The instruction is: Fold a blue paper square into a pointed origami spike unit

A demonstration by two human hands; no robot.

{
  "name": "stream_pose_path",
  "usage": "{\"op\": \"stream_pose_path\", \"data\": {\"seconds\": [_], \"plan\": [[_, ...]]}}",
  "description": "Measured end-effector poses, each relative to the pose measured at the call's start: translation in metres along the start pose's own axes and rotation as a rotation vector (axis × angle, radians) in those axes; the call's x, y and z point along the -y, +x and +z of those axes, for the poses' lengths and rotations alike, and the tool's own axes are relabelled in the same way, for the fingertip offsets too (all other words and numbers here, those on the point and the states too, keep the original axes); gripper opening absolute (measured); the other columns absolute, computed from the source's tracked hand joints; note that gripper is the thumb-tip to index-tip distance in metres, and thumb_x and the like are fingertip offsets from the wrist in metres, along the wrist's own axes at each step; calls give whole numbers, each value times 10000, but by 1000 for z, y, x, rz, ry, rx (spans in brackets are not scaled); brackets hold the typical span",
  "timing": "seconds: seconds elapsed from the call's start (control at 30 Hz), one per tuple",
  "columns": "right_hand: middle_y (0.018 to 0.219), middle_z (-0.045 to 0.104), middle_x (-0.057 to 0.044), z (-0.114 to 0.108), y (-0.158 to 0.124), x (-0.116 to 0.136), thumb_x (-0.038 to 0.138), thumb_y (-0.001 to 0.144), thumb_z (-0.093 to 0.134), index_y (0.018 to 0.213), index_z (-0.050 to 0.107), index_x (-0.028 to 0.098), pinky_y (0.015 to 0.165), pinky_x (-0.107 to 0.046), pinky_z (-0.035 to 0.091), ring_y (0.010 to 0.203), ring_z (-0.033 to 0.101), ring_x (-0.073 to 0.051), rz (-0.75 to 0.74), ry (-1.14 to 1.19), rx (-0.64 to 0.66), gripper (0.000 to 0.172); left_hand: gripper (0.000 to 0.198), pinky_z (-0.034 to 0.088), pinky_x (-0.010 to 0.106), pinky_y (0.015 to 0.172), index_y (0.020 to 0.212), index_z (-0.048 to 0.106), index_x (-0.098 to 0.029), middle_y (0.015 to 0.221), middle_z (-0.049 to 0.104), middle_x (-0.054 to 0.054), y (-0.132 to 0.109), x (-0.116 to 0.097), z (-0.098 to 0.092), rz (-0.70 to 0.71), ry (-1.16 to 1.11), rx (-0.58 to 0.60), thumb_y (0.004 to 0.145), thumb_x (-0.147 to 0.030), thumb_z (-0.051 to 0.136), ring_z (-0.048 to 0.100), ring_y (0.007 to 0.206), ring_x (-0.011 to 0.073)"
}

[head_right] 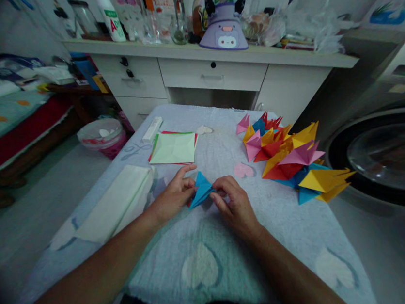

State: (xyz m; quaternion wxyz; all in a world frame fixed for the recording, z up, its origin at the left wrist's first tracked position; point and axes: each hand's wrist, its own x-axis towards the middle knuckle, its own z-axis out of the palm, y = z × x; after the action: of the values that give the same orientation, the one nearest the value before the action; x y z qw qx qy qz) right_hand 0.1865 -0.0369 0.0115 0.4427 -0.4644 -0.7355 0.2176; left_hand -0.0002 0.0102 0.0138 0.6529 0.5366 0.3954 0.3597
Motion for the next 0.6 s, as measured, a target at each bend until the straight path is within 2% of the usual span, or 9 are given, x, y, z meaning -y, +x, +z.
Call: {"op": "stream_pose_path", "data": {"seconds": [0.13, 0.23, 0.33, 0.4, 0.5, 0.57, 0.6], "plan": [[864, 579, -15, -1, -1, 2, 225, 910, 566, 932, 580, 219, 716, -286, 446, 763, 541, -147, 70, 74, -12, 27, 594, 409, 210, 502, 1286, 400, -242, 704, 510, -75, -6, -3, 5, -52, -88, 34, 762, -274, 679, 521, 538, 93], [774, 564, 9, -1, -2, 2, 278, 895, 595, 872, 576, 213, 660, -264, 430, 704, 530, -134, 210, 220, -19, 71, 437, 394, 204, 483, 1196, 464, -221, 709, 548, -53, -7, -3, 7, -67, -41, 88, 791, -247, 624, 547, 542, 102], [696, 521, 32, 0, -2, 1, 336, 867, 636, 819, 562, 208, 573, -239, 387, 617, 474, -111, 333, 388, -45, 156, 241, 360, 202, 482, 1090, 549, -191, 655, 542, -45, -7, -2, 5, -29, 94, 156, 857, -243, 521, 510, 508, 93], [669, 496, 42, 0, -1, 1, 366, 851, 658, 800, 555, 204, 537, -229, 361, 580, 437, -99, 389, 489, -60, 198, 179, 403, 222, 554, 987, 617, -179, 697, 549, -25, -8, -3, 4, 66, 233, 149, 882, -247, 490, 513, 564, 98], [663, 490, 46, 0, 0, 2, 390, 833, 684, 785, 551, 201, 517, -221, 349, 563, 420, -91, 444, 579, -88, 236, 209, 458, 289, 791, 901, 674, -181, 884, 574, 25, -9, -8, 2, 242, 409, 69, 904, -266, 483, 572, 841, 158], [665, 493, 46, 0, 0, 2, 393, 823, 698, 780, 553, 200, 519, -221, 352, 562, 422, -89, 463, 591, -107, 245, 200, 434, 318, 888, 872, 673, -173, 956, 573, 42, -10, -12, 2, 293, 410, 35, 898, -264, 496, 559, 965, 189], [662, 494, 47, -1, 1, 2, 393, 821, 702, 779, 553, 201, 519, -221, 355, 559, 425, -89, 470, 593, -113, 247, 189, 436, 320, 879, 869, 661, -167, 945, 579, 44, -11, -13, 2, 280, 365, 48, 894, -260, 498, 562, 957, 191]]}}
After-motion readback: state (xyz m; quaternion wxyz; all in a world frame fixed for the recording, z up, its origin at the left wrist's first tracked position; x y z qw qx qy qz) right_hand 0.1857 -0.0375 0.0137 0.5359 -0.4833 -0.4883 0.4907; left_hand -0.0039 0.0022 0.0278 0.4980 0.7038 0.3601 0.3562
